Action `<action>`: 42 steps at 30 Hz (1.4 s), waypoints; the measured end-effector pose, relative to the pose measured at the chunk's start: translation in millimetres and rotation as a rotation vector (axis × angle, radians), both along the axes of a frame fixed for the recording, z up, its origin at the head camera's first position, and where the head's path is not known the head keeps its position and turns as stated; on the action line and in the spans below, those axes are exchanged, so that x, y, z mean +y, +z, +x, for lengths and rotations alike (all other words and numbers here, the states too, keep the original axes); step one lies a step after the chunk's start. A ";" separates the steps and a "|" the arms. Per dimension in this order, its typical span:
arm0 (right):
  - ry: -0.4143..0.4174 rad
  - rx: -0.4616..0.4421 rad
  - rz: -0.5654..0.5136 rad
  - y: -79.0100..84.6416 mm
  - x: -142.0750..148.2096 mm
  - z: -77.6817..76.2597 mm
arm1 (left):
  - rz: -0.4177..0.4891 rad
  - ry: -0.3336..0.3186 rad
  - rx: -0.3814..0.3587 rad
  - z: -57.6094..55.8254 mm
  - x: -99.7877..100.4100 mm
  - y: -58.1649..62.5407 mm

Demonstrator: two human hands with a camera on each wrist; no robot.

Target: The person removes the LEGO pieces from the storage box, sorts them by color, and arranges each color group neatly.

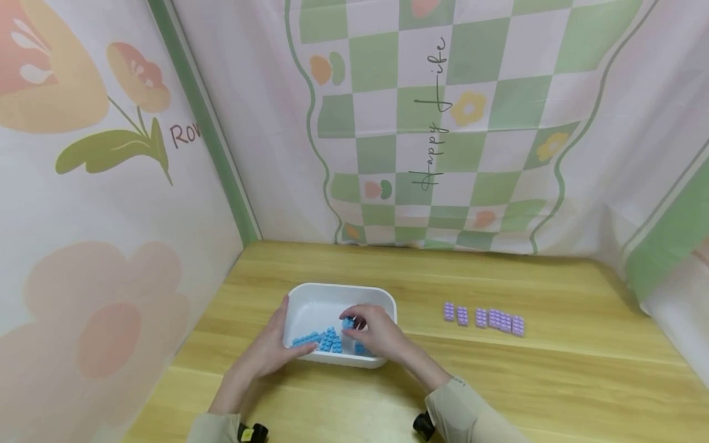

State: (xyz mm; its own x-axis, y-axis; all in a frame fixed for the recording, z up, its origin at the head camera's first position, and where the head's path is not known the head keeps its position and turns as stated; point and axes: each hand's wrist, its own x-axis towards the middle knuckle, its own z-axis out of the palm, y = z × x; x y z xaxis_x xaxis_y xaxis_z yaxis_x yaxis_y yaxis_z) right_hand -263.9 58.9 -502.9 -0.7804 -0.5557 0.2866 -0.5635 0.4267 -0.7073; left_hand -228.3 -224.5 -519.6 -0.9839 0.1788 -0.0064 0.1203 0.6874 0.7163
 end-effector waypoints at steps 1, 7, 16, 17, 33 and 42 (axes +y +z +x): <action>0.001 -0.007 -0.001 0.1 0.3 0.1 | 0.004 0.000 -0.001 -0.3 0.0 -0.5; -0.012 0.006 -0.059 -0.4 1.5 1.4 | 0.021 -0.001 -0.002 -1.1 0.8 -3.3; -0.038 0.025 -0.102 13.8 11.7 4.7 | 0.008 0.000 -0.004 -0.2 1.0 -1.3; -0.043 0.024 -0.108 16.1 13.8 5.2 | 0.007 0.002 -0.002 -0.2 0.9 -0.4; -0.176 0.034 -0.123 24.2 61.5 13.4 | -0.004 0.003 -0.023 0.8 -0.2 2.2; -0.333 0.097 -0.072 7.6 107.4 18.8 | 0.008 0.001 -0.030 -0.2 0.1 2.5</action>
